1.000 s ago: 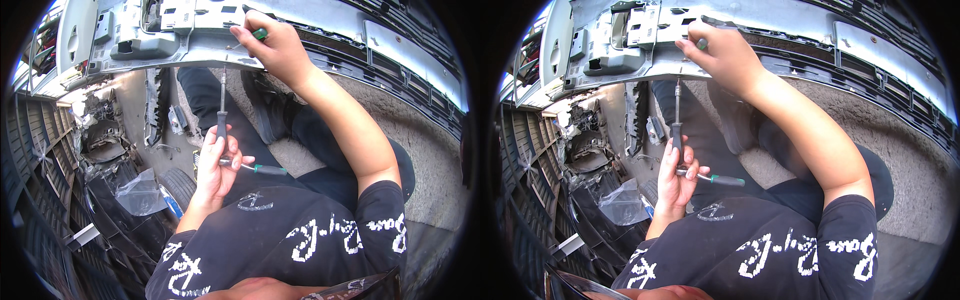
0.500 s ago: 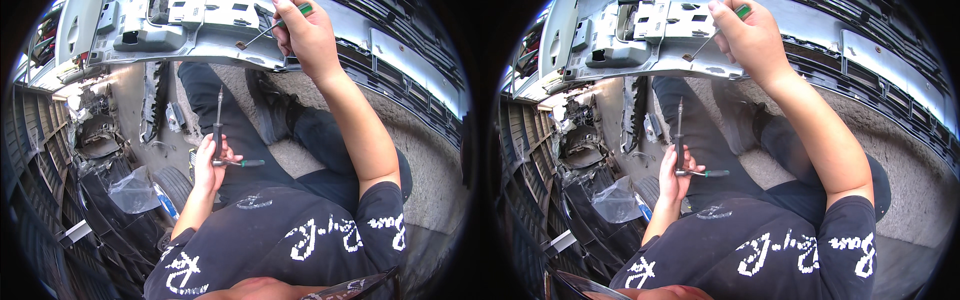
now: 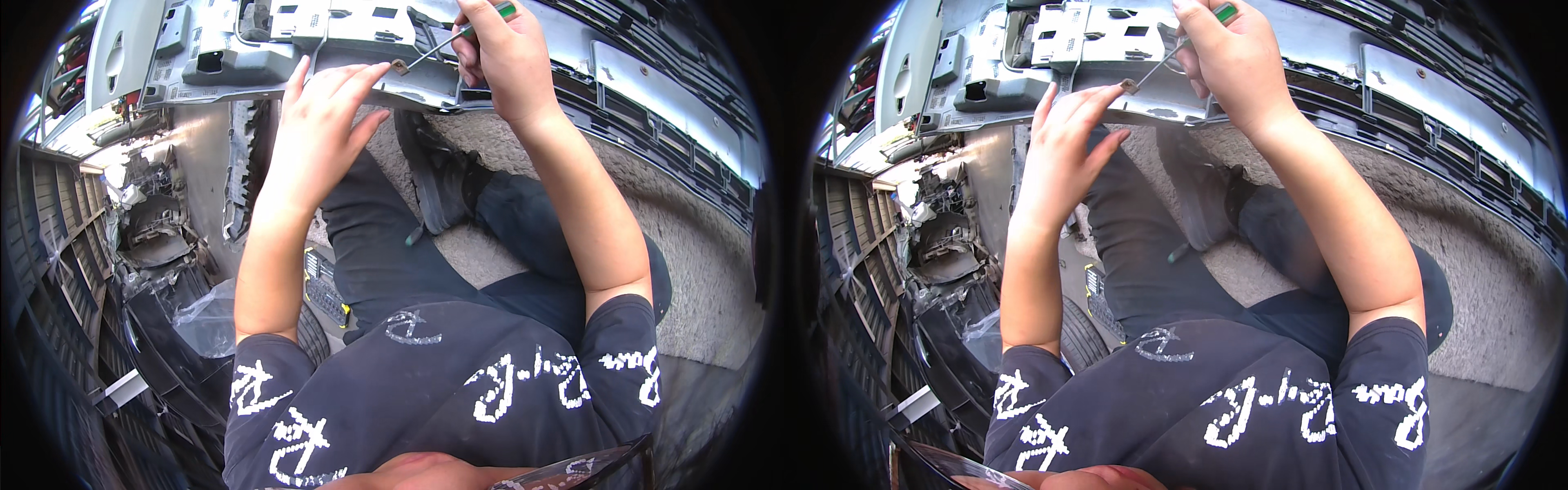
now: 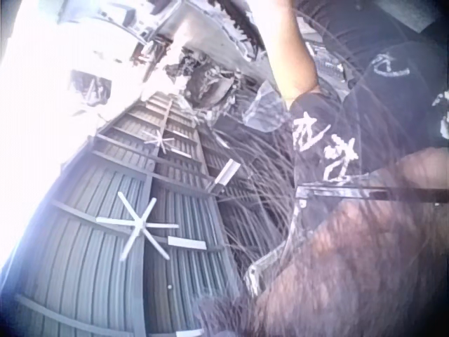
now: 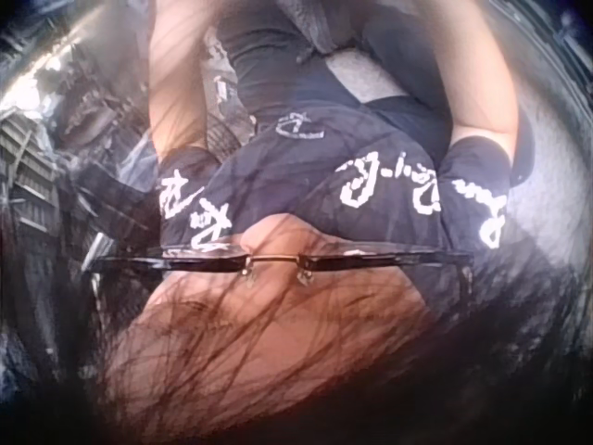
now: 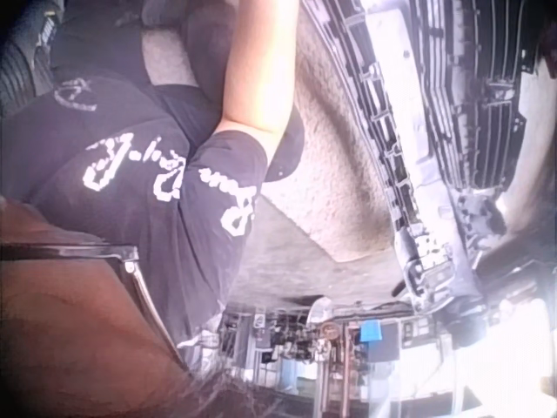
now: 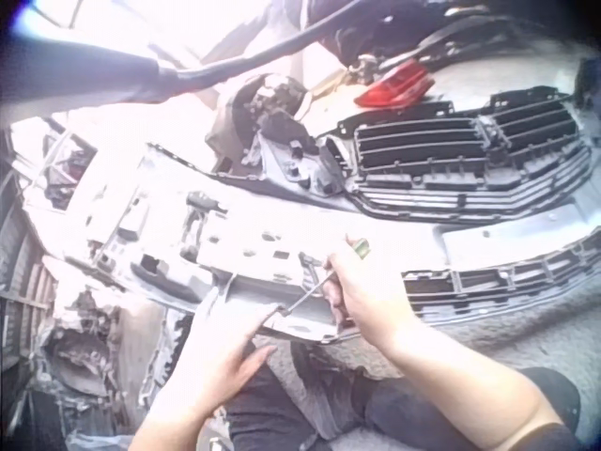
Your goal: The person removes metal clips from a car bumper using a small pry tool and secures screws along the bumper with a screwdriver.
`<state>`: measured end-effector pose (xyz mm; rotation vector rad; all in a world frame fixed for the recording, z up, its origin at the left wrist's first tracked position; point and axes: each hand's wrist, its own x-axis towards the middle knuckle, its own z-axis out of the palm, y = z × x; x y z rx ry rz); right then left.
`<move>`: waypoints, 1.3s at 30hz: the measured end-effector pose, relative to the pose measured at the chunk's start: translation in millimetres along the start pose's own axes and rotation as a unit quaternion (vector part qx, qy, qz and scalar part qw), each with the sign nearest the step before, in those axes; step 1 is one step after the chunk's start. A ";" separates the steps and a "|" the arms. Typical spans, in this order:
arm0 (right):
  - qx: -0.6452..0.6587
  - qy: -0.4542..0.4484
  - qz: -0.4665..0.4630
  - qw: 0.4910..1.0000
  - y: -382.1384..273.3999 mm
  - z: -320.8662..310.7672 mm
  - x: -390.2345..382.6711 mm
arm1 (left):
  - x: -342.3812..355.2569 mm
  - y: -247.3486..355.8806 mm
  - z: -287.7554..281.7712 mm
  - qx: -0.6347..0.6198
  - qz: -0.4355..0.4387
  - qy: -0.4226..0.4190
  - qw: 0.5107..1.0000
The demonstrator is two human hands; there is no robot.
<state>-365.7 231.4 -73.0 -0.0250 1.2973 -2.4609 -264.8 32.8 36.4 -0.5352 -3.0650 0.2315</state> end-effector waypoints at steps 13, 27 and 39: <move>0.037 0.004 -0.026 0.999 8.2 -16.1 17.2 | 13.3 -8.4 5.2 0.006 0.048 -0.092 0.995; -0.007 0.012 -0.033 0.999 17.4 -19.1 22.1 | 6.0 -30.8 21.5 0.078 0.221 0.051 0.971; 0.014 0.040 -0.003 0.999 16.4 -24.1 24.1 | 15.5 -31.8 25.3 0.055 0.383 0.171 0.906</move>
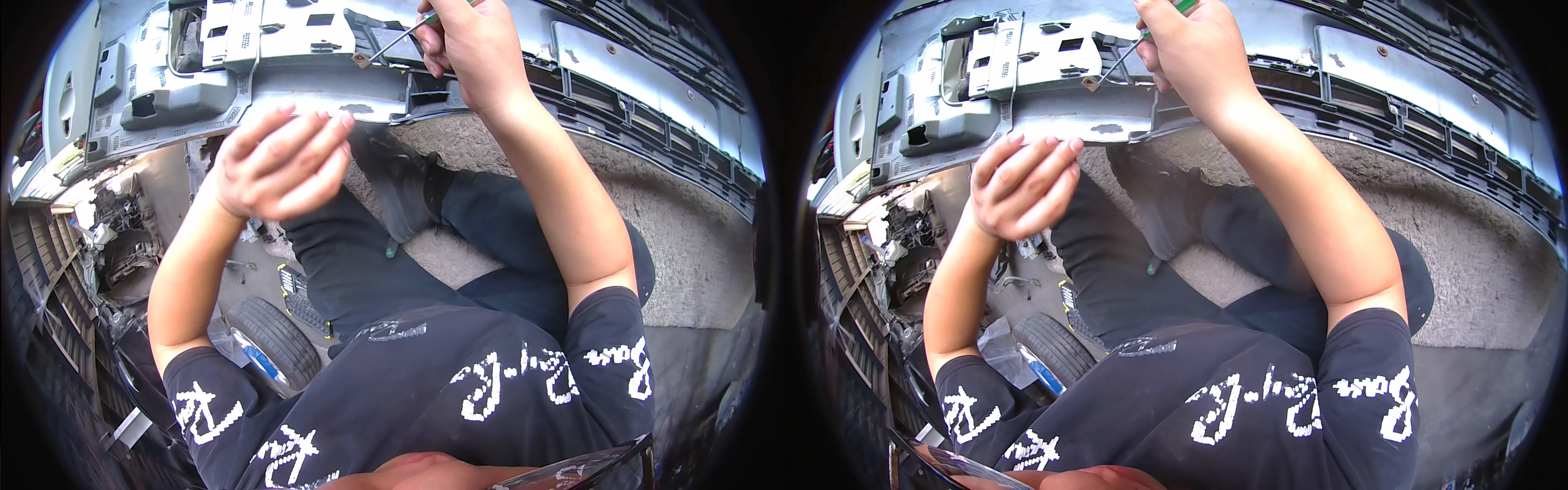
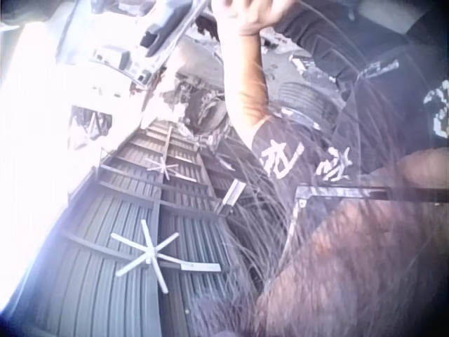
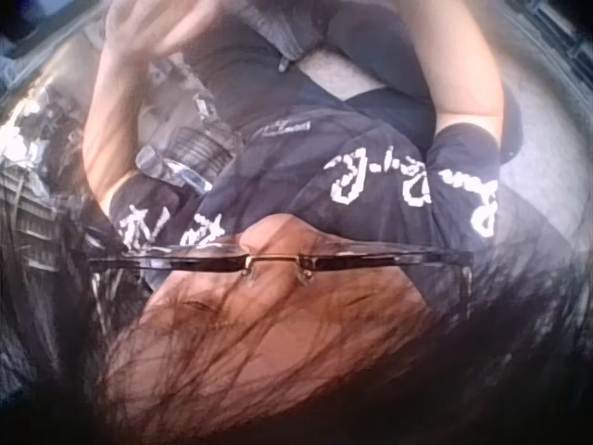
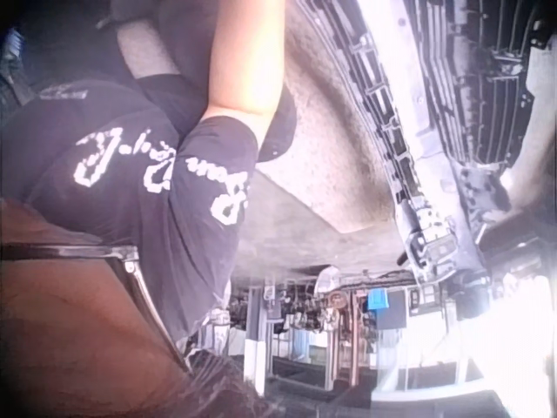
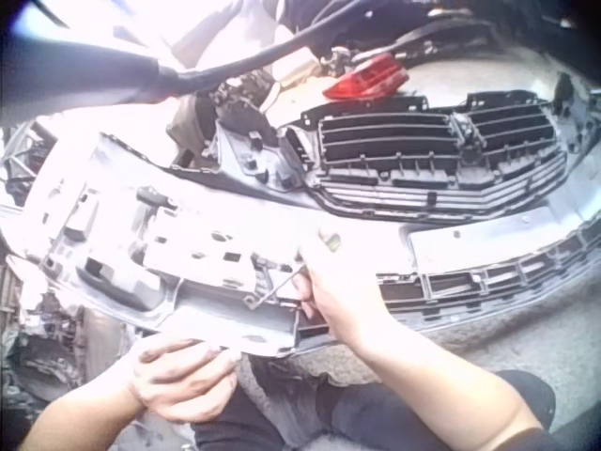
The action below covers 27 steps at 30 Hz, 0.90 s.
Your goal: The person removes metal clips from a car bumper using a small pry tool and secures screws along the bumper with a screwdriver.
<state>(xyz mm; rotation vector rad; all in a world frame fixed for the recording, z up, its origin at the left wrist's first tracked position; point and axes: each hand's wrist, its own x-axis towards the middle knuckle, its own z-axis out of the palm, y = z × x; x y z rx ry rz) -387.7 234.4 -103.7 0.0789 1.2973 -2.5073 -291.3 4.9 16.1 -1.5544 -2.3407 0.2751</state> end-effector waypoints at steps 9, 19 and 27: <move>-0.086 -0.405 0.154 0.897 -35.0 48.1 -42.2 | -70.8 105.4 10.2 -0.782 -0.538 0.036 0.313; -0.227 -0.460 0.308 0.801 -0.2 92.4 -105.8 | -96.1 193.7 -51.2 -0.812 -0.532 0.098 0.218; -0.202 -0.503 0.406 0.736 25.6 125.3 -152.6 | -152.2 237.2 -68.2 -0.761 -0.565 0.094 0.305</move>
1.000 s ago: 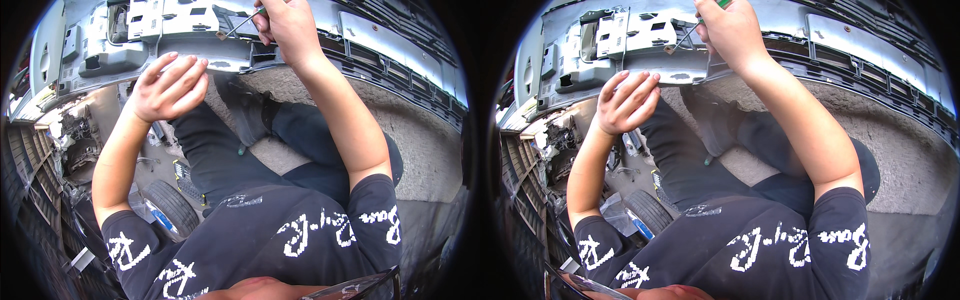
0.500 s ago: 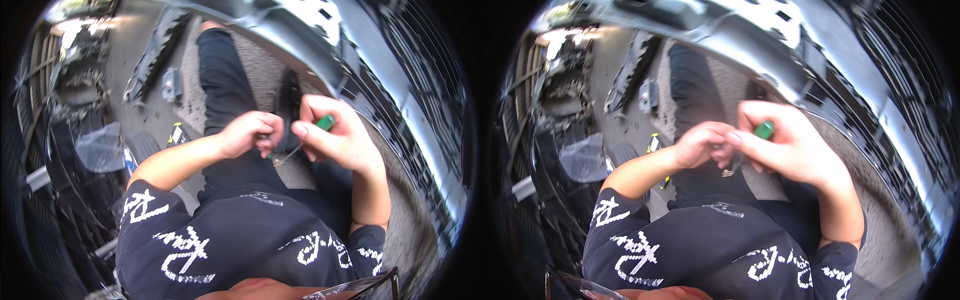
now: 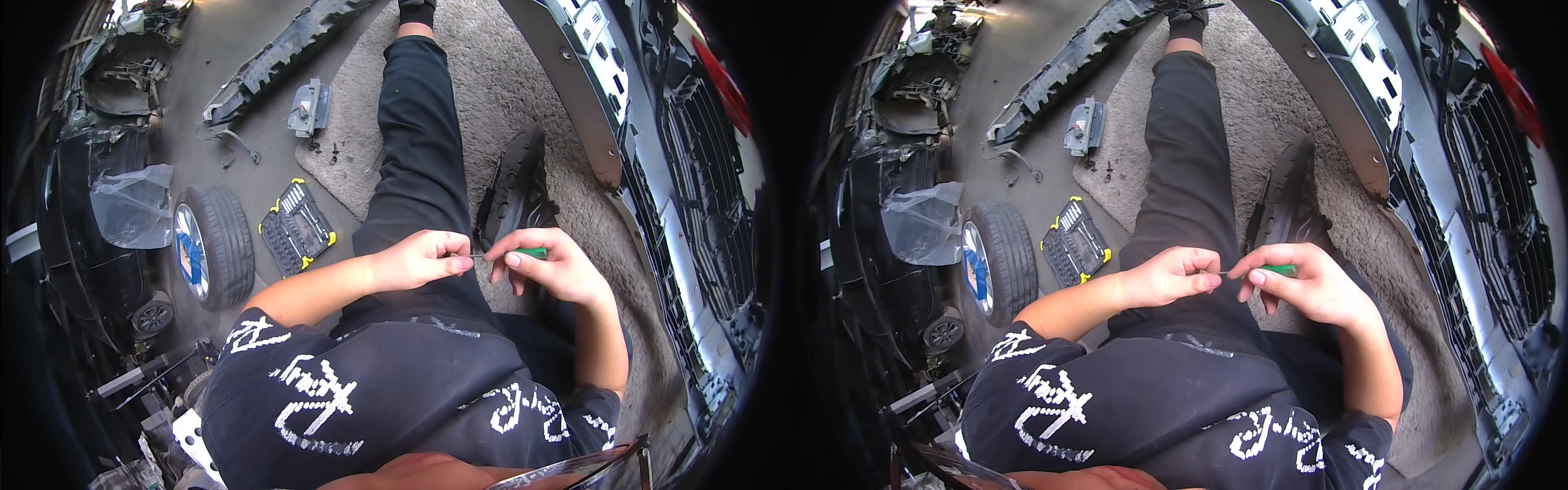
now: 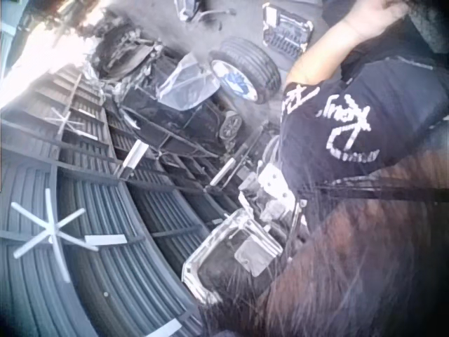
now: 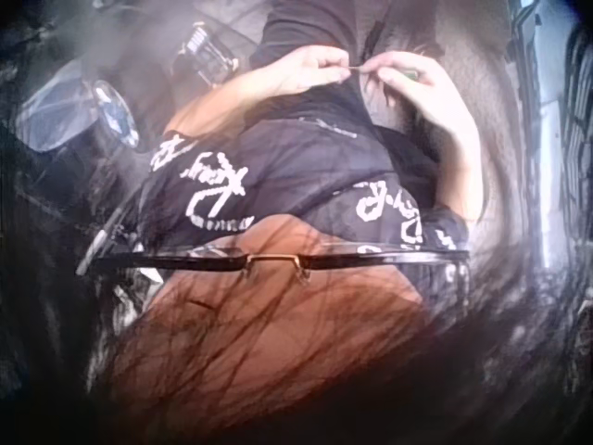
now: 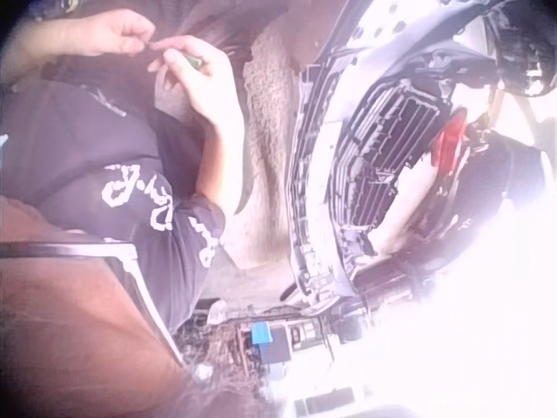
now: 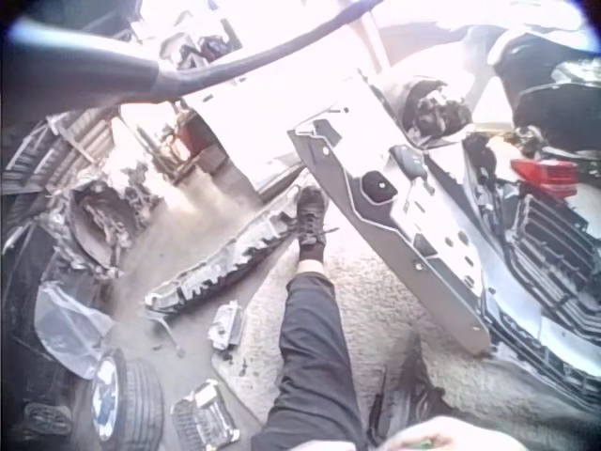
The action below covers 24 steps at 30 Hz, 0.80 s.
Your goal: The person removes metal clips from a car bumper using a small pry tool and secures screws along the bumper with a screwdriver.
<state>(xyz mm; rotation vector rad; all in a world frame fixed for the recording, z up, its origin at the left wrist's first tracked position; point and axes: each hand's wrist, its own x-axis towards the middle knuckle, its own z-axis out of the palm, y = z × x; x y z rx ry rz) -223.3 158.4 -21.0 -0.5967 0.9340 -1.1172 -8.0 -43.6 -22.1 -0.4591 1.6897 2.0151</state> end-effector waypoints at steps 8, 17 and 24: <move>0.169 0.250 -0.205 0.931 69.5 58.2 -18.5 | -46.9 -42.9 -62.9 -0.008 0.121 0.152 0.981; -0.352 0.300 0.105 0.880 173.6 70.5 -31.1 | -50.3 -261.8 -377.4 0.099 -0.057 0.572 0.812; -0.477 0.307 0.146 0.810 219.7 52.2 -23.0 | -47.2 -242.5 -401.1 0.265 -0.137 0.553 0.778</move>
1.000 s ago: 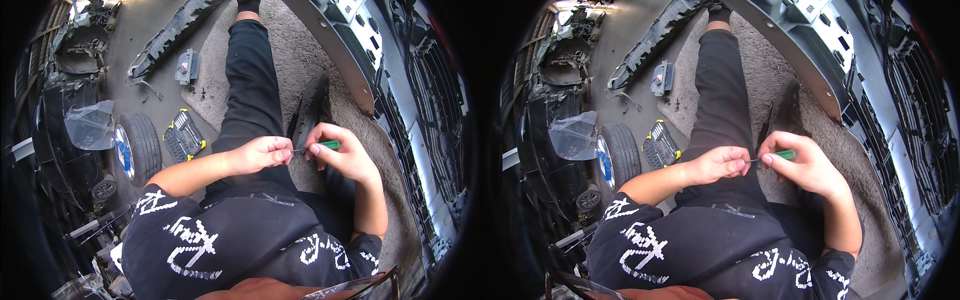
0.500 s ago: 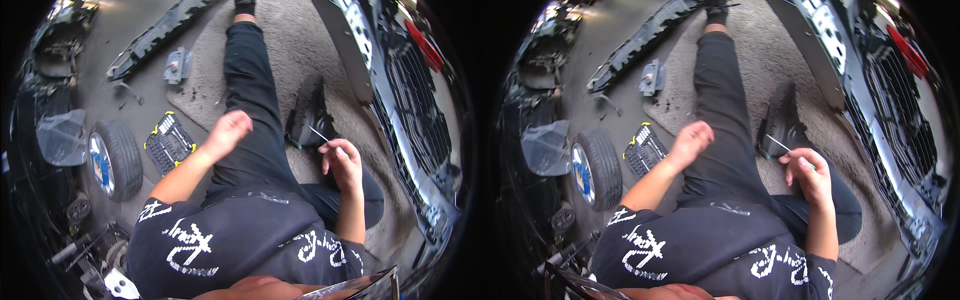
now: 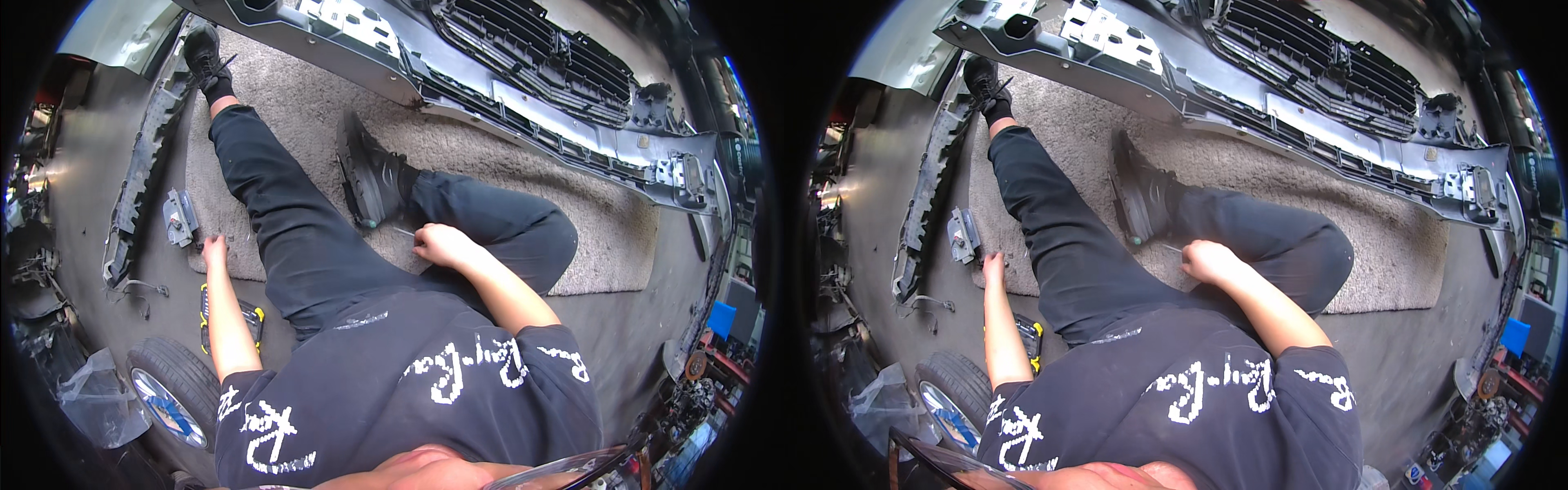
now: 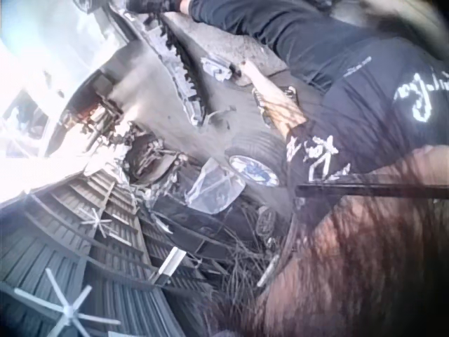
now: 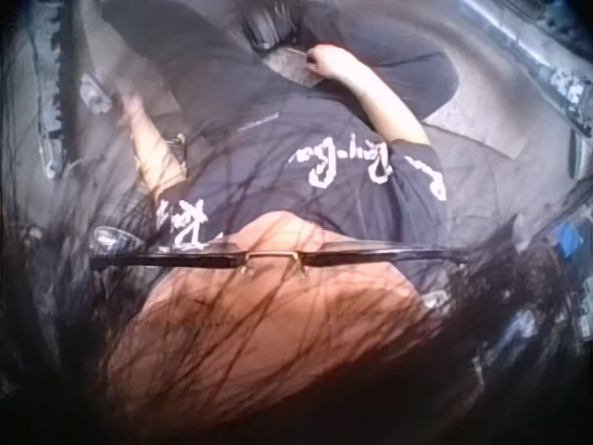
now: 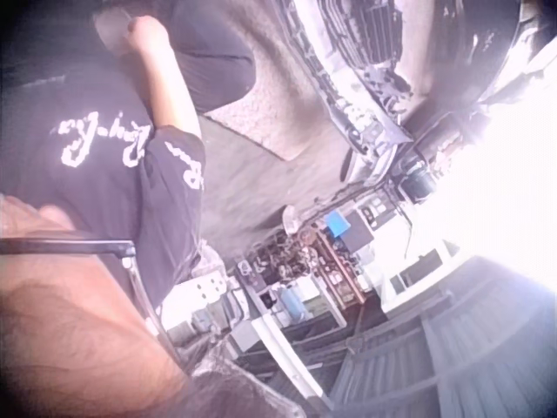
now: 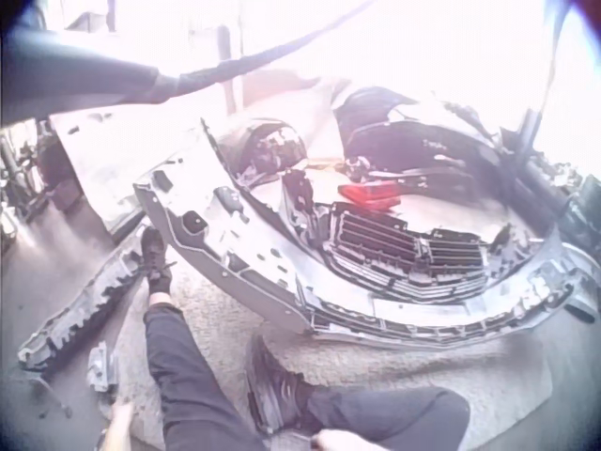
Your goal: The person removes metal clips from a car bumper using a small pry tool and secures screws along the bumper with a screwdriver.
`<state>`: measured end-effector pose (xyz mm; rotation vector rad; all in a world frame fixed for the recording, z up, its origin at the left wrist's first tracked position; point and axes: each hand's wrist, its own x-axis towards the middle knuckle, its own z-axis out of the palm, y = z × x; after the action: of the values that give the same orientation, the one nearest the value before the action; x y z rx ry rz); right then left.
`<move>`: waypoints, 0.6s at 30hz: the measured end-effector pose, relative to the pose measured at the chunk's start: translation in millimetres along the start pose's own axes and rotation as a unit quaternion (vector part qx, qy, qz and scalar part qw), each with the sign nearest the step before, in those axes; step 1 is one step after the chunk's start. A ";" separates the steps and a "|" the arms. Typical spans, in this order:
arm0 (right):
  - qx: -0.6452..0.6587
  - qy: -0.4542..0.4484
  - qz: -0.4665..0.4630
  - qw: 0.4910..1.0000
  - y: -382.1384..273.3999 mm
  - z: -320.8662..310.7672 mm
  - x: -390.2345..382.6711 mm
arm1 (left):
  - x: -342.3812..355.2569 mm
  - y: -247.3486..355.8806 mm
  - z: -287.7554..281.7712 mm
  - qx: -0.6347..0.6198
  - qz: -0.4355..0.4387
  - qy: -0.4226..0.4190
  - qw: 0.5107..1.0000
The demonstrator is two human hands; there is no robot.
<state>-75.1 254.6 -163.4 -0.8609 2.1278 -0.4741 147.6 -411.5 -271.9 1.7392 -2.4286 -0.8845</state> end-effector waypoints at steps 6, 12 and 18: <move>-0.007 -0.033 0.042 0.999 20.1 13.3 7.0 | -174.0 230.5 3.1 -0.009 0.370 0.079 0.926; -0.004 -0.080 0.045 0.996 24.9 26.2 24.6 | -269.9 319.0 103.3 -0.055 0.357 -0.241 0.901; 0.075 -0.031 0.037 0.996 23.0 18.0 13.7 | -219.8 321.3 226.8 0.112 0.242 -0.274 0.924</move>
<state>-77.3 260.2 -195.1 -0.7002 2.0317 -0.5545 -123.4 -52.3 -250.0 0.9032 -3.2113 -1.1689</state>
